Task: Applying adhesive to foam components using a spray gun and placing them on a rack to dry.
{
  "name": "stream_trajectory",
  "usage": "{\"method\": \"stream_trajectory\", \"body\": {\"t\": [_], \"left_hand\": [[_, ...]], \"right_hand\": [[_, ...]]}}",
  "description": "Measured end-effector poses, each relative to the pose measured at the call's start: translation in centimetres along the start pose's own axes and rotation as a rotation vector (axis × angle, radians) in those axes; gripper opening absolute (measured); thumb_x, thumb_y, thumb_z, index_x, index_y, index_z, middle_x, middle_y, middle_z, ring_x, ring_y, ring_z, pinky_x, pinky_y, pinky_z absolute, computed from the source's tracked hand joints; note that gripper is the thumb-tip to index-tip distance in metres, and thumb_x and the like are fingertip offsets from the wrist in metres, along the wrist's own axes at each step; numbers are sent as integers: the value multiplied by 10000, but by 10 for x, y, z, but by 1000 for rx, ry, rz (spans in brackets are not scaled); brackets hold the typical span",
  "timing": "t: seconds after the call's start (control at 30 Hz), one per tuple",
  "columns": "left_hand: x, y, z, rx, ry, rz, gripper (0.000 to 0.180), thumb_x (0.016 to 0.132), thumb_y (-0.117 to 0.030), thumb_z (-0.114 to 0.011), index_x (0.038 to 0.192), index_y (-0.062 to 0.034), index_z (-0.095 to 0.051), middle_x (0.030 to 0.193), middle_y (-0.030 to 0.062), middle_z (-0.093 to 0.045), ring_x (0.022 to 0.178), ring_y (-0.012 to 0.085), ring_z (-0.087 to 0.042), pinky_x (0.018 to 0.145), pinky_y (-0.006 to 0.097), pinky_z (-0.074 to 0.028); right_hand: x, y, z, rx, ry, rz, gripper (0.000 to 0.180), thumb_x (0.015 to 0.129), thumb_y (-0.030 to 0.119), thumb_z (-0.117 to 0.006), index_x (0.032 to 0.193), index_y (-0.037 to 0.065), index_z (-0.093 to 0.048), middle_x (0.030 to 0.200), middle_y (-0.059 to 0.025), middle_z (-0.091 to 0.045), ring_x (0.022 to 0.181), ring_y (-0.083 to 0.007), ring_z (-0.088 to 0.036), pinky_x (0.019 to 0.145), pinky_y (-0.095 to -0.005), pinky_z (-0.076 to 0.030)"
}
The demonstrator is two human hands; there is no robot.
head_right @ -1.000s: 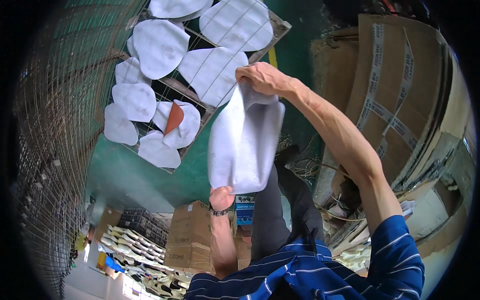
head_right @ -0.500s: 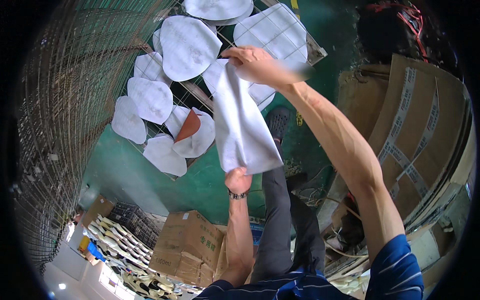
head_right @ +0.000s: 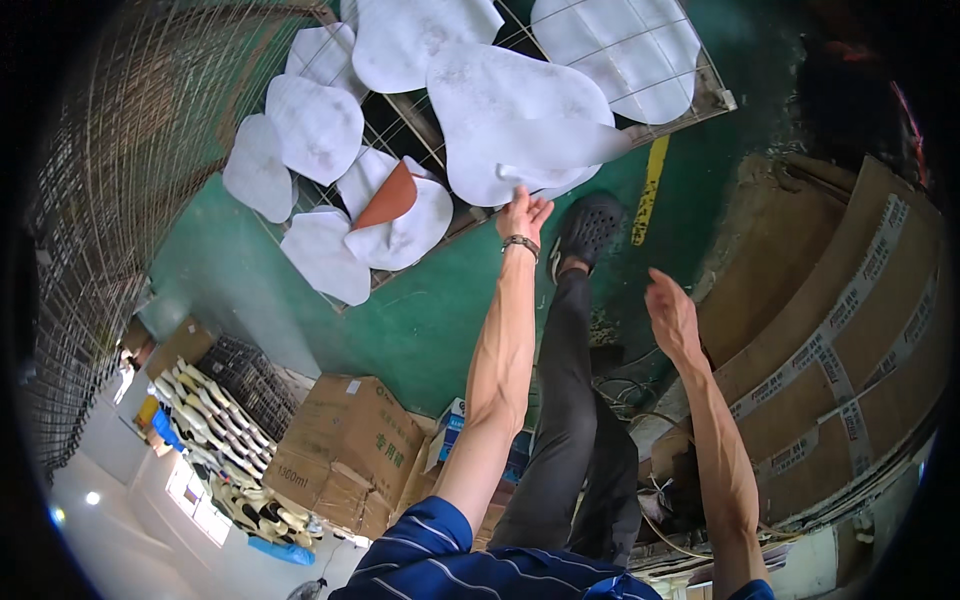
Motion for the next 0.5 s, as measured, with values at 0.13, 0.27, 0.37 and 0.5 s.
{"method": "stream_trajectory", "body": {"t": [0.13,0.27,0.37,0.5], "left_hand": [[-21,-43,25,752,-189,-92,574,782,-431,-904,1020,-14,-591,790,84,-655,551,195,-651,525,389,-652],[-18,-86,63,806,-89,-109,604,751,-445,-920,1073,-27,-625,754,78,-668,503,162,-637,446,333,-601],[-9,-134,88,755,-349,-438,479,854,-411,-837,1089,-38,-647,805,89,-675,504,182,-638,427,342,-578],[14,-205,119,789,-783,-556,467,918,-435,-755,1111,-26,-639,769,99,-640,492,193,-601,395,331,-525]], "right_hand": [[-51,-57,-6,-53,68,-59,406,965,65,-571,1367,22,-592,948,-128,-699,826,-214,-671,758,-337,-536],[-75,-73,-21,-33,76,-98,415,951,70,-567,1359,-1,-594,943,-129,-705,830,-222,-675,769,-339,-537],[-70,-61,-41,-26,99,-112,393,950,68,-570,1331,-14,-616,969,-153,-721,848,-239,-700,775,-330,-545],[-19,2,-109,220,254,-87,366,940,71,-610,1302,23,-644,891,-127,-708,762,-195,-680,710,-339,-544]]}}
Point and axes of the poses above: each hand's wrist, its own x-axis towards the middle knuckle, its own z-axis out of the back of the hand, y = z × x, the point moved 3 cm from there along x, towards the middle knuckle
